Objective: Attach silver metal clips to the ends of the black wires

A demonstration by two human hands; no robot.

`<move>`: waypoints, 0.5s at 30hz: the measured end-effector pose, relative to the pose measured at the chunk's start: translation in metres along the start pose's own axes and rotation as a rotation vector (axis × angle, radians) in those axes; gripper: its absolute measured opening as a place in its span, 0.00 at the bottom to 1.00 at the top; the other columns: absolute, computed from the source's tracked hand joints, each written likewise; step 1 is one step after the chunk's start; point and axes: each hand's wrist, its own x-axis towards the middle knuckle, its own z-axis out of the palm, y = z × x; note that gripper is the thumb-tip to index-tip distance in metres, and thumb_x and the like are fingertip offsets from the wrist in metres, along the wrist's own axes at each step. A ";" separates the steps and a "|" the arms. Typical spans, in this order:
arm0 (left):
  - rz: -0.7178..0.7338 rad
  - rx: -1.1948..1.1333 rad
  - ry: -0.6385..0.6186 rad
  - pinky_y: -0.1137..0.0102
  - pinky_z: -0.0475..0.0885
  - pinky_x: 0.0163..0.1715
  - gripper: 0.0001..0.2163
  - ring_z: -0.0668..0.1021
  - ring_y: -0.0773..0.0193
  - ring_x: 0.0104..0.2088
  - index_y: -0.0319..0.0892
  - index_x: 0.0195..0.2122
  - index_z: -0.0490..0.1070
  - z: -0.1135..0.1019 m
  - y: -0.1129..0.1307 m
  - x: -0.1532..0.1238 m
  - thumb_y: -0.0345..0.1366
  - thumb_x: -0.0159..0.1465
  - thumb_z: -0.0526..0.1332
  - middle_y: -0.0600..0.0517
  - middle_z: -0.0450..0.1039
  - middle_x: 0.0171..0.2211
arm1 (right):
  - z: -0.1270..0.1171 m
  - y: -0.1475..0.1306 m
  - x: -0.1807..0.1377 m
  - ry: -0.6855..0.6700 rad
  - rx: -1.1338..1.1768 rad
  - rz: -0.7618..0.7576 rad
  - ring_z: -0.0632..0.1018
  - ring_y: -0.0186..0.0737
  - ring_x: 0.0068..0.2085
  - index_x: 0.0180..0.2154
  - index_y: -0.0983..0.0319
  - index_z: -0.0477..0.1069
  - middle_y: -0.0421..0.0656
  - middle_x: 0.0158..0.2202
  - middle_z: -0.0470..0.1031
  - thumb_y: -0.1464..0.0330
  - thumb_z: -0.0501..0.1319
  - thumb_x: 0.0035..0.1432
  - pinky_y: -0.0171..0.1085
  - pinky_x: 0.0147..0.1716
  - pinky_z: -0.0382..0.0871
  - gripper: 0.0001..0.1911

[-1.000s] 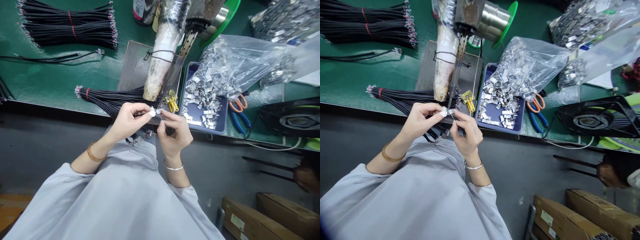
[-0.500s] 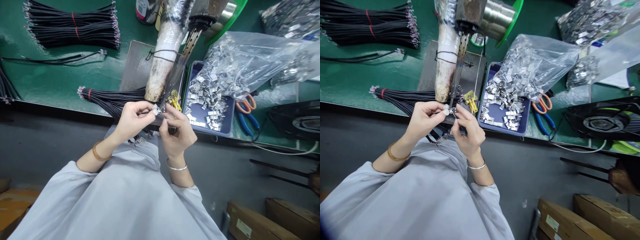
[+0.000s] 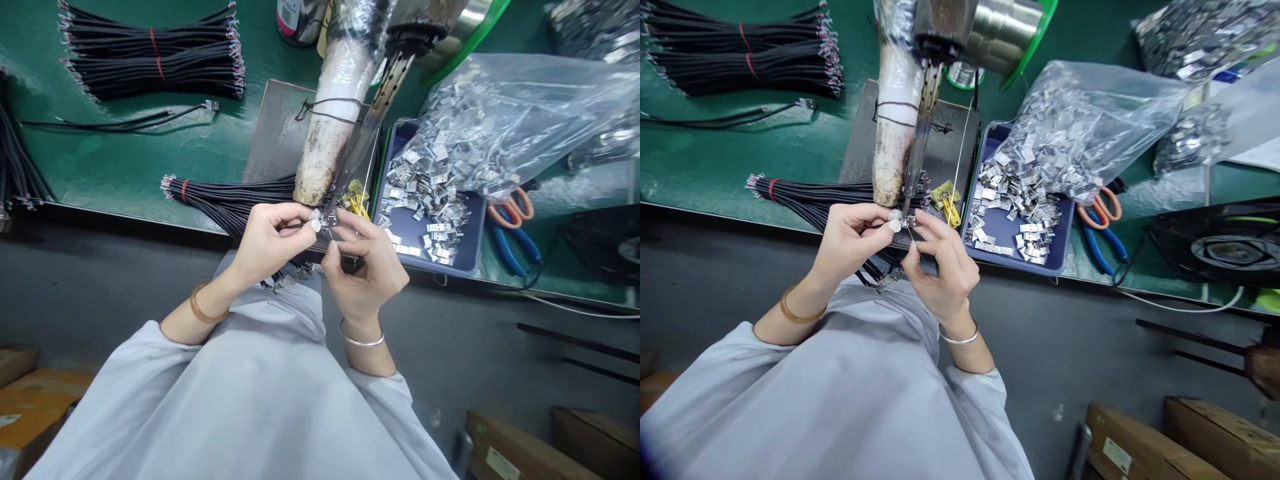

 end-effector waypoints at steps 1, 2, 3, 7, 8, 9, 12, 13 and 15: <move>-0.009 0.006 -0.014 0.76 0.52 0.19 0.07 0.57 0.74 0.20 0.37 0.23 0.79 0.000 0.000 0.000 0.34 0.54 0.65 0.57 0.59 0.17 | 0.000 0.001 -0.001 -0.003 -0.007 0.004 0.87 0.42 0.46 0.36 0.57 0.69 0.44 0.48 0.84 0.79 0.65 0.62 0.40 0.43 0.88 0.10; -0.015 0.012 -0.023 0.76 0.52 0.19 0.07 0.57 0.74 0.20 0.37 0.24 0.80 -0.001 -0.001 0.000 0.34 0.54 0.65 0.57 0.59 0.17 | 0.000 0.002 -0.001 -0.007 -0.012 0.006 0.87 0.42 0.46 0.36 0.57 0.69 0.44 0.47 0.84 0.78 0.65 0.62 0.40 0.43 0.88 0.10; -0.018 0.017 -0.027 0.75 0.52 0.19 0.07 0.57 0.74 0.20 0.37 0.24 0.80 -0.001 -0.001 0.000 0.34 0.54 0.65 0.57 0.59 0.17 | 0.000 0.003 -0.002 -0.009 -0.015 0.008 0.87 0.42 0.45 0.36 0.58 0.70 0.44 0.47 0.85 0.78 0.65 0.62 0.40 0.43 0.88 0.10; -0.005 0.025 -0.008 0.76 0.53 0.19 0.07 0.58 0.73 0.20 0.37 0.24 0.79 0.000 0.000 0.000 0.34 0.54 0.65 0.57 0.59 0.17 | 0.001 0.002 0.000 -0.016 -0.021 0.015 0.87 0.42 0.45 0.36 0.58 0.70 0.44 0.47 0.85 0.78 0.65 0.62 0.41 0.43 0.88 0.10; 0.007 0.025 0.001 0.76 0.53 0.19 0.06 0.58 0.73 0.20 0.37 0.24 0.79 0.000 0.001 0.000 0.34 0.54 0.65 0.57 0.59 0.17 | 0.001 0.002 0.001 -0.014 -0.024 0.015 0.87 0.43 0.45 0.36 0.58 0.70 0.44 0.48 0.85 0.78 0.65 0.62 0.41 0.43 0.88 0.09; 0.020 0.026 0.010 0.76 0.53 0.19 0.06 0.58 0.74 0.20 0.37 0.23 0.78 0.001 0.001 0.000 0.33 0.54 0.64 0.58 0.58 0.17 | 0.001 0.000 0.002 -0.010 -0.026 0.016 0.87 0.43 0.46 0.36 0.58 0.71 0.45 0.48 0.85 0.78 0.65 0.62 0.41 0.43 0.88 0.09; 0.044 0.021 0.026 0.76 0.52 0.19 0.06 0.57 0.74 0.20 0.37 0.23 0.79 0.001 0.003 -0.001 0.33 0.54 0.64 0.58 0.59 0.17 | -0.001 -0.003 0.004 -0.006 -0.025 0.015 0.86 0.44 0.48 0.36 0.58 0.71 0.45 0.48 0.85 0.78 0.66 0.61 0.42 0.45 0.88 0.10; 0.042 0.017 0.020 0.76 0.52 0.19 0.07 0.58 0.74 0.20 0.37 0.24 0.79 0.000 0.003 -0.001 0.33 0.55 0.64 0.57 0.60 0.17 | -0.001 -0.004 0.004 -0.011 -0.021 0.015 0.86 0.44 0.49 0.36 0.58 0.72 0.45 0.48 0.85 0.79 0.66 0.61 0.42 0.45 0.88 0.10; 0.023 0.012 -0.012 0.76 0.53 0.19 0.08 0.59 0.74 0.21 0.36 0.24 0.80 -0.001 0.003 -0.001 0.33 0.56 0.64 0.56 0.62 0.18 | -0.003 -0.004 0.004 -0.030 -0.012 0.018 0.86 0.44 0.48 0.36 0.58 0.71 0.45 0.48 0.85 0.79 0.66 0.60 0.42 0.45 0.88 0.10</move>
